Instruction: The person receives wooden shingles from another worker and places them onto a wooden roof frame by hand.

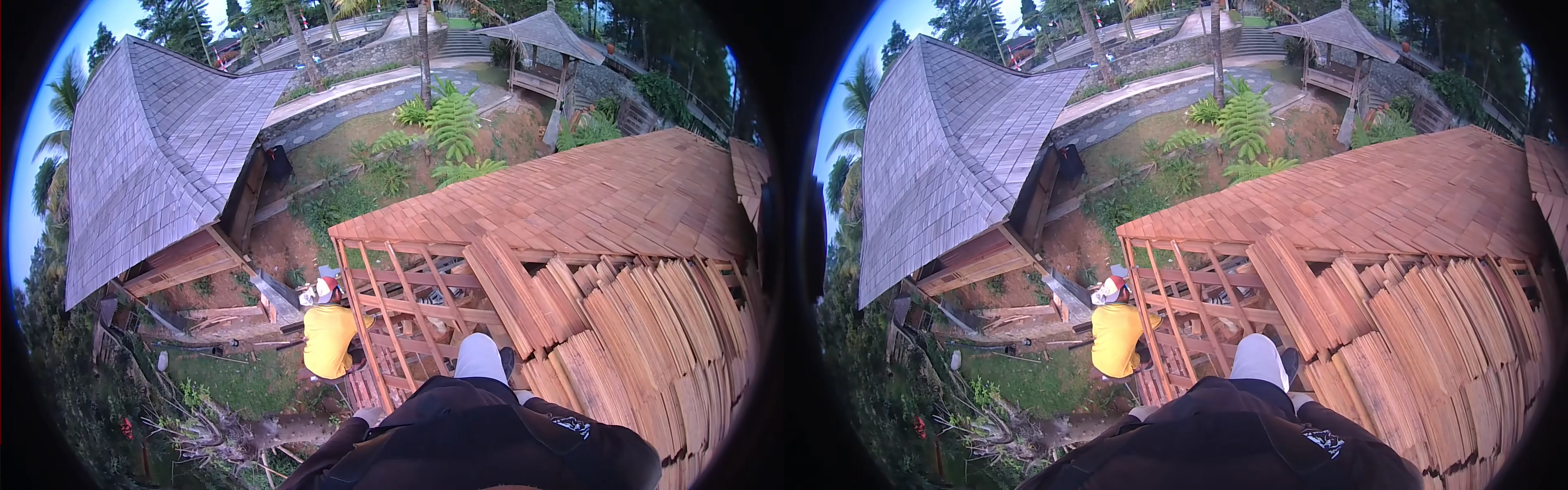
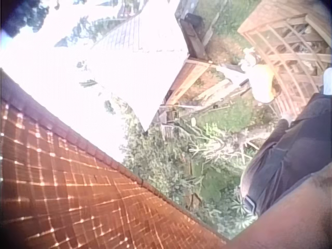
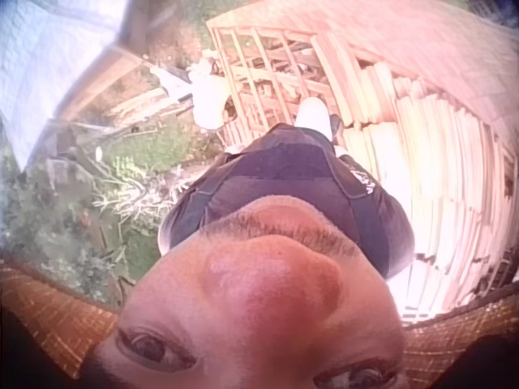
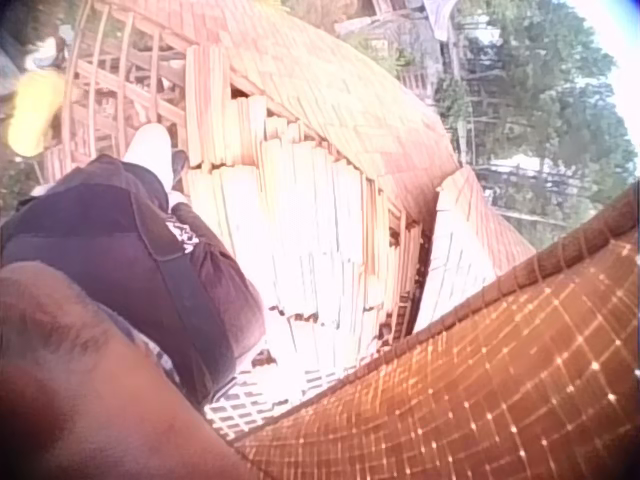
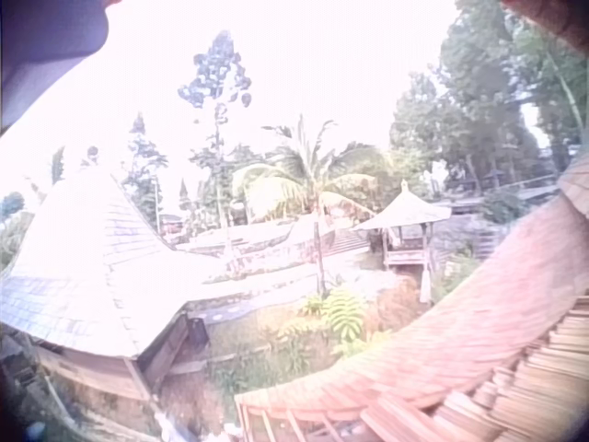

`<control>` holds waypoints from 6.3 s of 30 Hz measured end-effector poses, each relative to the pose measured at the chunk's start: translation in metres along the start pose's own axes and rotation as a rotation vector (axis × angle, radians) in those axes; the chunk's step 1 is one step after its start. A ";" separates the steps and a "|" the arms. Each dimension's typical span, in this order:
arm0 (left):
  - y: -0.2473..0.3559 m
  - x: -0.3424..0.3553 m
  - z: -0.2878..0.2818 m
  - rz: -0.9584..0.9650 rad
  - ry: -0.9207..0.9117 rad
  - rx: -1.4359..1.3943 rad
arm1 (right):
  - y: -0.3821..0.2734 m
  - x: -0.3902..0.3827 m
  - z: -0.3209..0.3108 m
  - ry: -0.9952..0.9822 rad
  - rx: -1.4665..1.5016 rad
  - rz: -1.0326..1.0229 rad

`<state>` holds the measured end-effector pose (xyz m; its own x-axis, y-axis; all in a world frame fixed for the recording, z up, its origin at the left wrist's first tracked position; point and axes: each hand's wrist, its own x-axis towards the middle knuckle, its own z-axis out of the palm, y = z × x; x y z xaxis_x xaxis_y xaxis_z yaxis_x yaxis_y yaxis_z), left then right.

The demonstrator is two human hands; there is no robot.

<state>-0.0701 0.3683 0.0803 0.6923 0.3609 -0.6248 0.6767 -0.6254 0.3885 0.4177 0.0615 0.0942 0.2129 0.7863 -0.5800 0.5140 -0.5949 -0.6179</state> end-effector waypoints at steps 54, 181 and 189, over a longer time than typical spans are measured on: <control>0.009 -0.002 0.018 -0.069 -0.081 -0.036 | -0.006 0.014 -0.010 -0.095 -0.216 -0.013; 0.157 0.120 -0.033 -0.838 0.020 -1.320 | 0.064 0.264 -0.302 0.924 -0.454 0.215; 0.155 0.110 -0.027 -0.894 0.004 -1.297 | 0.050 0.248 -0.256 0.899 -0.614 0.281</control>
<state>0.1175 0.3302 0.0901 -0.0340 0.2778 -0.9600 0.5953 0.7772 0.2038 0.7086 0.2695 0.0556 0.7799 0.6195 0.0890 0.6230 -0.7821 -0.0160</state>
